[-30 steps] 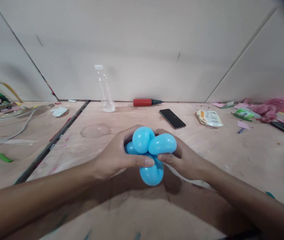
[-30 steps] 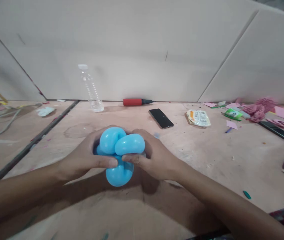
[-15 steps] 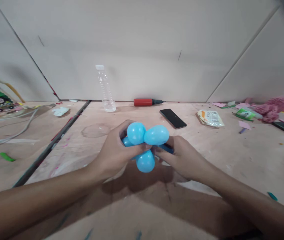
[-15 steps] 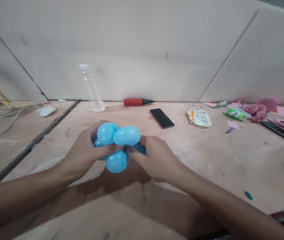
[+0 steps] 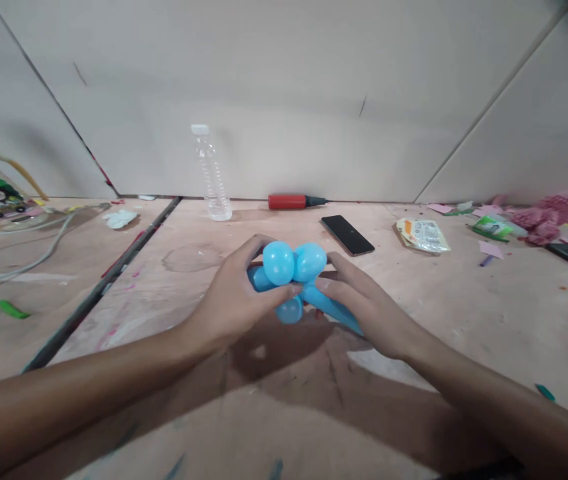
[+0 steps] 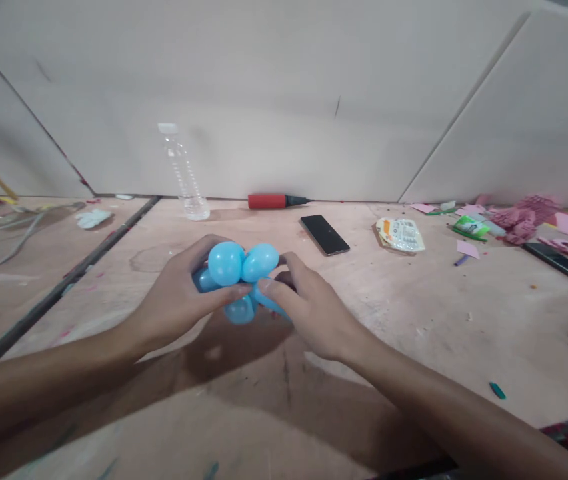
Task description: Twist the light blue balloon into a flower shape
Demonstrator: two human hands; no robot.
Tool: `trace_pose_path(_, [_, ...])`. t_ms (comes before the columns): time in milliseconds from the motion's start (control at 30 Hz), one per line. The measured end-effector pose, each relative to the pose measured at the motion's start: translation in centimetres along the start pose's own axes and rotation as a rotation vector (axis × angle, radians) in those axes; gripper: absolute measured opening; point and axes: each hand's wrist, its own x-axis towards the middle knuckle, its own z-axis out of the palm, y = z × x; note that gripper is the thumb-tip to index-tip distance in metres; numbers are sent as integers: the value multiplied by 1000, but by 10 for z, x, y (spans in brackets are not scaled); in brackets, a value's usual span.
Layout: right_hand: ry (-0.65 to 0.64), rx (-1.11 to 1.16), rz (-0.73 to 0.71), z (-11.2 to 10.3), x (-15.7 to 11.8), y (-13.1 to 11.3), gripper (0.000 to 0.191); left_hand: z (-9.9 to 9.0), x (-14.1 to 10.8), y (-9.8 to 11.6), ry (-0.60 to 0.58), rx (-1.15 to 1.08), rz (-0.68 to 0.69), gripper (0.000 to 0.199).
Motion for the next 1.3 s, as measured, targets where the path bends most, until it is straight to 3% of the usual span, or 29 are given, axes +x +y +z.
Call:
trace_pose_path(100, [12,-37,1,1,0,1,49,-2,-1,-3,-96,-40,-33,42])
trace_pose_path(167, [-3,-22,18,1,1,2,47,-3,-2,-6,-146,-80,-27,47])
trace_pose_path(300, [25,59,39,-3,5,4,44,-3,-5,-12,-177,-259,11,34])
trace_pose_path(467, [17,-83,-111,-3,1,-2,65,2,-8,-12,-167,-264,-37,32])
trace_pose_path(600, [91,-129,-200,0,0,-4,41,2,-10,-10,-135,-276,-14,32])
trace_pose_path(733, [232,-178,-244,0,3,-2,36,2,-8,-13,-211,-288,-132,43])
trace_pose_path(833, [218,-208,-184,0,5,-2,32,1,-8,-16,-224,-216,-117,30])
trace_pose_path(900, [201,-226,-126,0,5,-2,33,1,-10,-16,-214,-102,-34,24])
trace_pose_path(1067, [159,-239,-84,5,4,-1,36,-1,-14,-16,-177,115,125,35])
trace_pose_path(1167, [151,-269,-91,4,2,3,46,-1,-10,-20,-161,76,121,35])
trace_pose_path(1300, [210,-468,-64,-11,5,5,82,-1,4,-30,23,-91,-2,29])
